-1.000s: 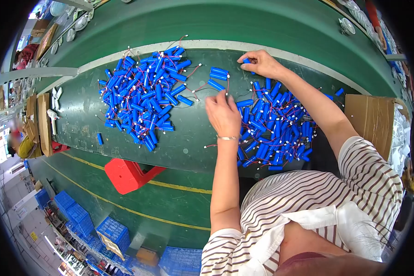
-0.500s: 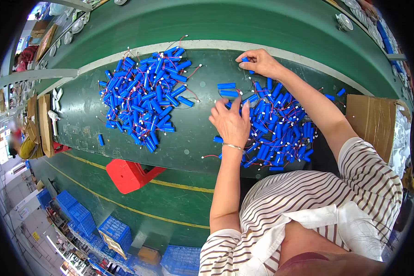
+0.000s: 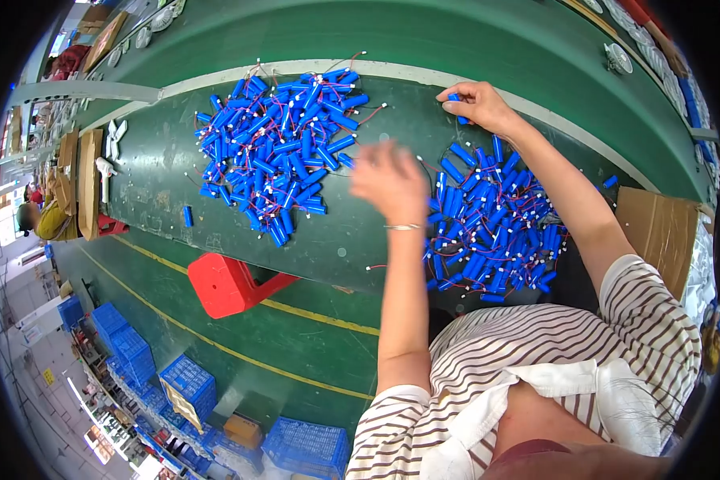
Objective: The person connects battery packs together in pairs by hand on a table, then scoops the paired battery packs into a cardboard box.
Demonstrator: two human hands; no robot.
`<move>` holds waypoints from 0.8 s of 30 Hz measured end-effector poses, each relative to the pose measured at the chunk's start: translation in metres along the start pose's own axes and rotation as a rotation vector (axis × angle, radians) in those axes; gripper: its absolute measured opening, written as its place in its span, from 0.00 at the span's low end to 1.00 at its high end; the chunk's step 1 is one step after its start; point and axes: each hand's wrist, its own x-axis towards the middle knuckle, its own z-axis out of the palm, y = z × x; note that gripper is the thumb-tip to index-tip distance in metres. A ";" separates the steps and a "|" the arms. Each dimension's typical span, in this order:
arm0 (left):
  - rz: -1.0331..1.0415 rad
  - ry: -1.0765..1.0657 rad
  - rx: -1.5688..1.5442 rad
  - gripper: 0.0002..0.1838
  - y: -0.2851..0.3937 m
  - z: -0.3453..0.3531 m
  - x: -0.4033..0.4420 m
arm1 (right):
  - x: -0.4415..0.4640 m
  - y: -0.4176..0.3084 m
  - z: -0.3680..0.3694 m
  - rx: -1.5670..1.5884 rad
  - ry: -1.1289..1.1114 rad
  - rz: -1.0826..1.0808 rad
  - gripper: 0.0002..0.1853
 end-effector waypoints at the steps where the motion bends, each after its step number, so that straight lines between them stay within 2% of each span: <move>1: -0.135 0.043 0.143 0.18 -0.016 -0.008 0.014 | -0.001 -0.002 0.002 0.002 -0.021 0.030 0.14; 2: -0.179 0.064 0.219 0.23 -0.033 -0.008 0.024 | -0.002 -0.004 0.003 0.003 -0.041 0.059 0.14; 4: -0.120 0.113 0.119 0.28 -0.050 -0.009 0.026 | 0.000 0.003 0.013 0.062 -0.045 -0.002 0.14; 6: -0.158 0.096 0.110 0.29 -0.056 -0.007 0.015 | 0.001 0.003 0.016 0.059 -0.074 0.057 0.14; 7: -0.151 0.103 0.090 0.27 -0.060 -0.007 0.010 | 0.000 0.001 0.018 0.047 -0.074 0.034 0.14; 9: -0.267 0.098 -0.060 0.25 -0.064 -0.009 -0.005 | -0.005 -0.001 0.018 0.030 -0.075 0.020 0.14; 10: -0.163 0.092 -0.016 0.20 -0.065 -0.014 -0.013 | -0.005 -0.002 0.018 0.025 -0.084 0.028 0.14; 15: 0.017 -0.088 -0.194 0.13 -0.039 -0.015 -0.053 | -0.005 -0.005 0.016 0.033 -0.095 0.054 0.14; 16: 0.014 -0.068 -0.226 0.11 -0.030 -0.013 -0.061 | -0.004 -0.004 0.016 0.036 -0.089 0.046 0.14; 21: -0.127 -0.087 -0.233 0.09 -0.015 -0.011 -0.068 | -0.004 0.001 0.022 0.043 -0.082 0.023 0.13; 24: 0.026 -0.152 -0.186 0.12 -0.008 -0.019 -0.063 | 0.006 0.000 0.028 0.007 -0.115 0.016 0.14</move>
